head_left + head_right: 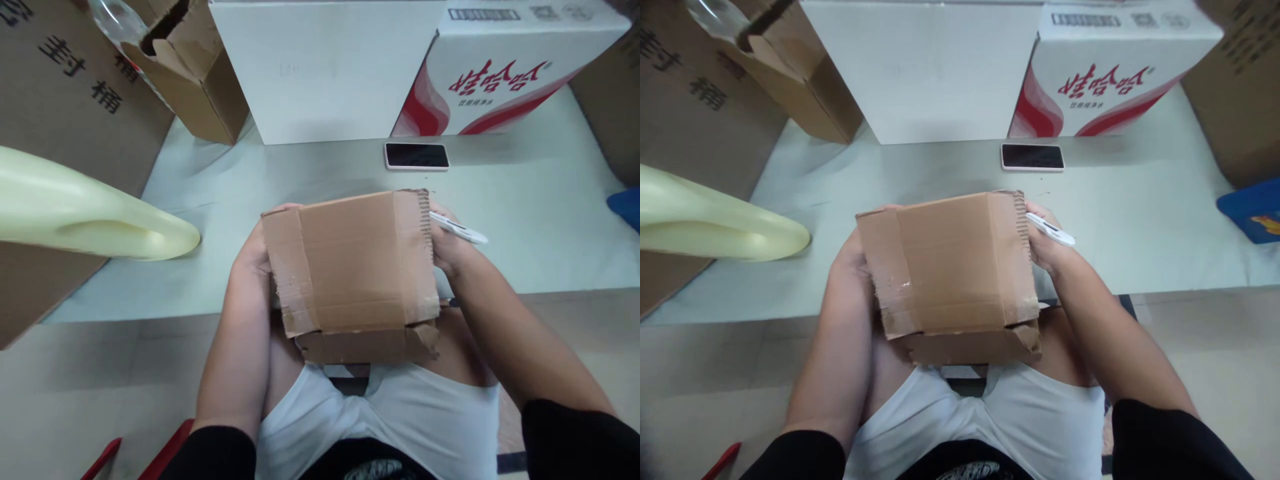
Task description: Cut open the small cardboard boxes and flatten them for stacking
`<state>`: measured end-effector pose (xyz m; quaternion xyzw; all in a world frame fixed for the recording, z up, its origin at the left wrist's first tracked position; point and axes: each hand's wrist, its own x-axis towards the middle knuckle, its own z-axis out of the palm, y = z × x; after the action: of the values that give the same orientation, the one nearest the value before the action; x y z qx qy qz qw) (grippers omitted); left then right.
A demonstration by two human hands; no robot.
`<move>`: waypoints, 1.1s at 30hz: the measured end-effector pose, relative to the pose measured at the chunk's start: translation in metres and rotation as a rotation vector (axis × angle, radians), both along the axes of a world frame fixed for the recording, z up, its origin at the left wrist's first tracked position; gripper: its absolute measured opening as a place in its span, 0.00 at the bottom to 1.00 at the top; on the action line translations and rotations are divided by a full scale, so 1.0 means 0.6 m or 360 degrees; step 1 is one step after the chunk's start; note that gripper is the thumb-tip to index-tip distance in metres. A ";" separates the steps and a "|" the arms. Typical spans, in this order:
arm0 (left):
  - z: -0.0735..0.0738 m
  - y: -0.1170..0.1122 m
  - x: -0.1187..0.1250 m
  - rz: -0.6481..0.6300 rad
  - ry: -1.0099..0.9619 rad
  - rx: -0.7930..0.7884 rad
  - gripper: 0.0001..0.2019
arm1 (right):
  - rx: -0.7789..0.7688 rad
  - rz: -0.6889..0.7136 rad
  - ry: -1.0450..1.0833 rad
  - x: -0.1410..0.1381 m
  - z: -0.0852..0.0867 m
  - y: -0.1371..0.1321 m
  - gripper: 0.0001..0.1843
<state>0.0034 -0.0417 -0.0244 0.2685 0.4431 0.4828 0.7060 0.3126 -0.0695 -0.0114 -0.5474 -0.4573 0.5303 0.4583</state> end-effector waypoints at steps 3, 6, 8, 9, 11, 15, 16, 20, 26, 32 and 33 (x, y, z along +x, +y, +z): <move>0.004 -0.004 -0.001 -0.0146 -0.0091 -0.0008 0.09 | -0.0017 0.0000 0.0118 -0.001 0.001 0.004 0.21; 0.005 -0.009 -0.003 -0.0278 -0.0234 0.0025 0.22 | 0.0020 -0.0045 0.0208 0.003 0.003 0.011 0.18; 0.004 -0.013 -0.003 -0.0328 -0.0219 0.0112 0.27 | 0.0036 -0.0077 0.0223 0.006 0.004 0.017 0.17; 0.002 -0.014 -0.002 -0.0334 -0.0178 0.0151 0.27 | 0.0028 -0.0087 0.0230 0.009 0.004 0.020 0.16; -0.004 -0.013 0.000 -0.0292 -0.0106 0.0177 0.25 | -0.0022 -0.0101 0.0262 0.022 -0.001 0.025 0.15; -0.017 0.002 -0.004 0.0110 -0.0224 0.0248 0.16 | -0.0148 -0.0328 0.0428 0.072 -0.020 0.018 0.18; -0.019 0.008 -0.006 0.0248 -0.0273 0.0260 0.14 | -0.0163 -0.0393 0.0468 0.084 -0.024 0.010 0.19; -0.029 0.028 -0.013 0.0588 -0.0370 0.0141 0.07 | -0.0202 -0.0426 0.0530 0.101 -0.031 -0.036 0.26; -0.027 0.029 0.020 0.0569 -0.0367 0.0019 0.07 | -0.0304 -0.0346 0.0456 0.036 -0.021 -0.079 0.29; 0.000 0.010 0.040 0.0337 -0.0396 0.0027 0.09 | -0.0181 -0.0654 0.0253 0.081 0.020 -0.098 0.27; 0.003 0.008 0.039 0.0312 -0.0402 0.0024 0.09 | -0.0134 -0.0764 0.0168 0.106 0.034 -0.107 0.26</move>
<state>0.0269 -0.0367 -0.0223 0.1665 0.3713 0.5825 0.7036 0.3759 -0.1336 0.0087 -0.6305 -0.2671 0.4526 0.5712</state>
